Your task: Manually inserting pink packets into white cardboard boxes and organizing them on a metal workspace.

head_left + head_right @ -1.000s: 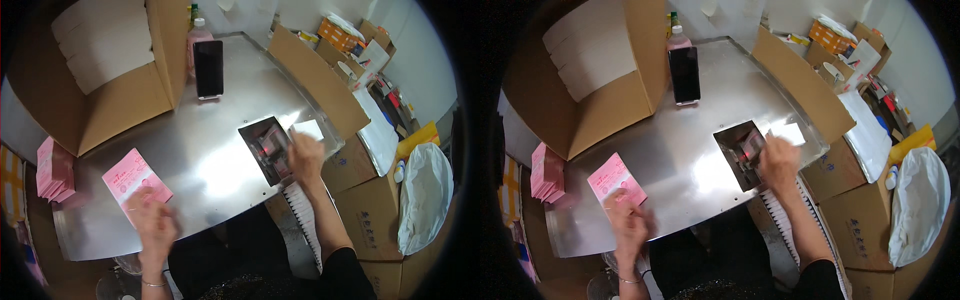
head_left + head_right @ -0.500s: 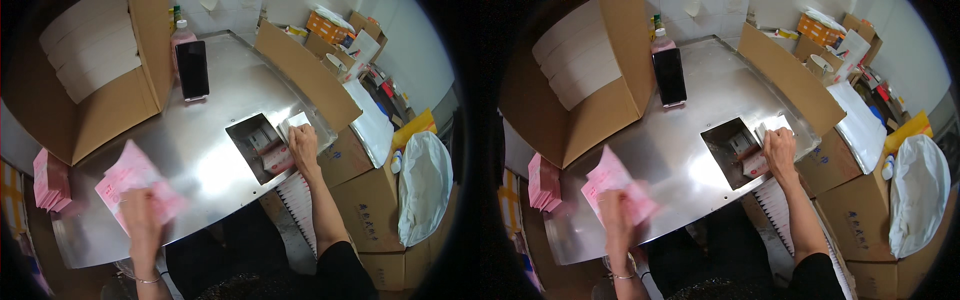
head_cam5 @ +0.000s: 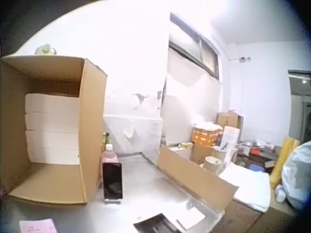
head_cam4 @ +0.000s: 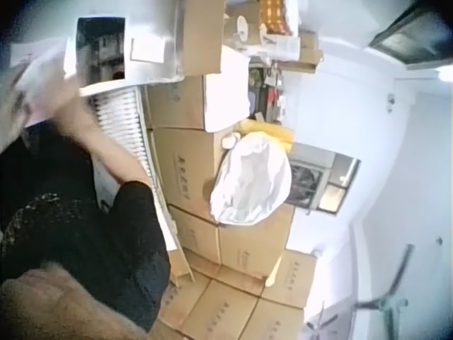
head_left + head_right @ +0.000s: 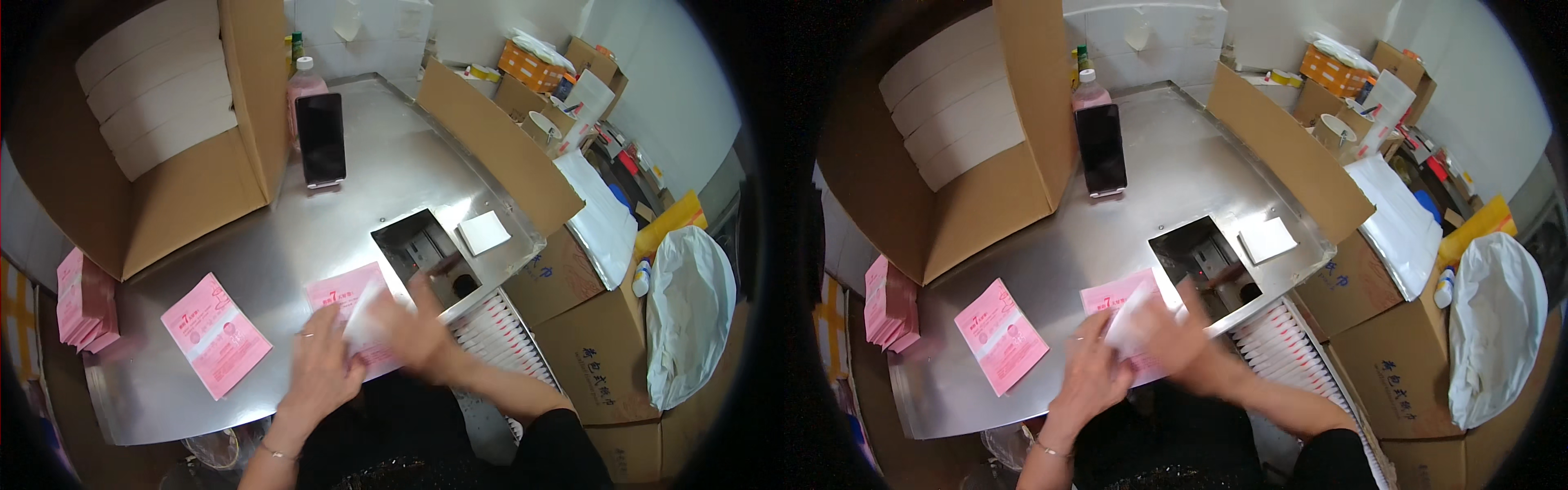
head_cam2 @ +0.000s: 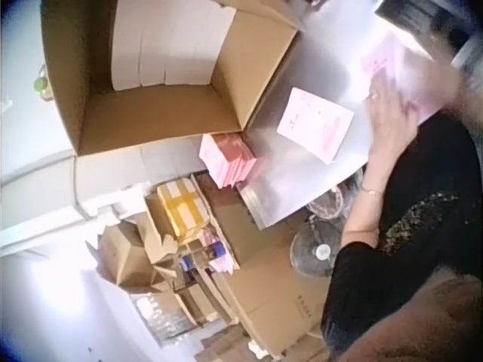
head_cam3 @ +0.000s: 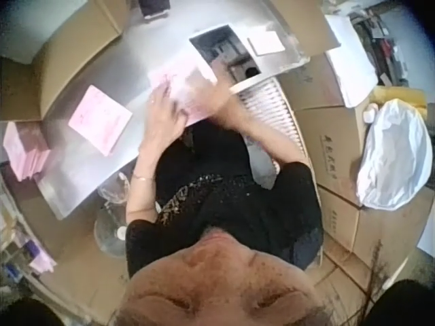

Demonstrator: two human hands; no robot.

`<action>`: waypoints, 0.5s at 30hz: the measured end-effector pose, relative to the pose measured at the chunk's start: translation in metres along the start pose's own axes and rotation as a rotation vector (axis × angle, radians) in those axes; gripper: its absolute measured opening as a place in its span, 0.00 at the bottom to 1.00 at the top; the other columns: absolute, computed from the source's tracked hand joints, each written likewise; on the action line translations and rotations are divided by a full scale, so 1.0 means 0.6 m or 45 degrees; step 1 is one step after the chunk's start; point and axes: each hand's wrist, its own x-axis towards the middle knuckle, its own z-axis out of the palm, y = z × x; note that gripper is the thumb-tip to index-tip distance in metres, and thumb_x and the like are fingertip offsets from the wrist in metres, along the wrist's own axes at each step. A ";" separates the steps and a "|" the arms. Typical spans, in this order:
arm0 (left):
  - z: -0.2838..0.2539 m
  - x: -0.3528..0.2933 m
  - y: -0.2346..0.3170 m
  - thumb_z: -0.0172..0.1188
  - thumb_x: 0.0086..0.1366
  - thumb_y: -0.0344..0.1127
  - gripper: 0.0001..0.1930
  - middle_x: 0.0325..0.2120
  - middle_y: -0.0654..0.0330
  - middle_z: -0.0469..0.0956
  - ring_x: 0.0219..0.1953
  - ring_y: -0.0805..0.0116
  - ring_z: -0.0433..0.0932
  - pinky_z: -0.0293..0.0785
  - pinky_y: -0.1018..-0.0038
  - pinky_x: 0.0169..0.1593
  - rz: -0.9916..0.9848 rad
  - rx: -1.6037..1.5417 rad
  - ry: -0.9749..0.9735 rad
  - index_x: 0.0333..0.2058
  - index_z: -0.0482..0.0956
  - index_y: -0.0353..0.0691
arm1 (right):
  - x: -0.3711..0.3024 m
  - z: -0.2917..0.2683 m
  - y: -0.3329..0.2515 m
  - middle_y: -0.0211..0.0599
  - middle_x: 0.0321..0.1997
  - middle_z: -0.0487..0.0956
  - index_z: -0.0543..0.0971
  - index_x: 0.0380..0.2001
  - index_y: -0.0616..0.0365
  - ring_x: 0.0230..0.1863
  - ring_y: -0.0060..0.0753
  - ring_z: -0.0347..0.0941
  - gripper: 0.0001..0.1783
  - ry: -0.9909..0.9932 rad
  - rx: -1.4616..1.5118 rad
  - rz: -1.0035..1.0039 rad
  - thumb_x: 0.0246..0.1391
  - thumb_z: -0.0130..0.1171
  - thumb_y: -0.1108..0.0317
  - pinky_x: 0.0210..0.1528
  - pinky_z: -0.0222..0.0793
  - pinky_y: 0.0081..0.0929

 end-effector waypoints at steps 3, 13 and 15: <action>-0.010 -0.003 -0.005 0.69 0.48 0.45 0.32 0.60 0.38 0.65 0.61 0.42 0.65 0.62 0.52 0.54 -0.145 0.172 -0.030 0.52 0.75 0.39 | -0.013 0.025 -0.086 0.47 0.52 0.77 0.79 0.48 0.62 0.56 0.50 0.76 0.21 -0.030 0.209 0.019 0.50 0.59 0.69 0.65 0.57 0.72; -0.001 0.022 -0.008 0.65 0.52 0.48 0.33 0.65 0.43 0.62 0.64 0.38 0.60 0.58 0.48 0.59 -0.145 0.409 0.077 0.57 0.74 0.41 | 0.027 0.047 -0.008 0.48 0.37 0.77 0.77 0.32 0.63 0.47 0.52 0.75 0.09 0.189 0.402 0.346 0.45 0.58 0.73 0.63 0.57 0.67; -0.004 0.016 -0.003 0.64 0.56 0.49 0.29 0.56 0.46 0.70 0.55 0.43 0.68 0.63 0.52 0.52 -0.100 0.488 0.015 0.56 0.76 0.43 | 0.003 0.012 0.079 0.53 0.43 0.77 0.78 0.34 0.65 0.47 0.60 0.74 0.15 0.073 0.021 0.714 0.45 0.65 0.66 0.54 0.64 0.57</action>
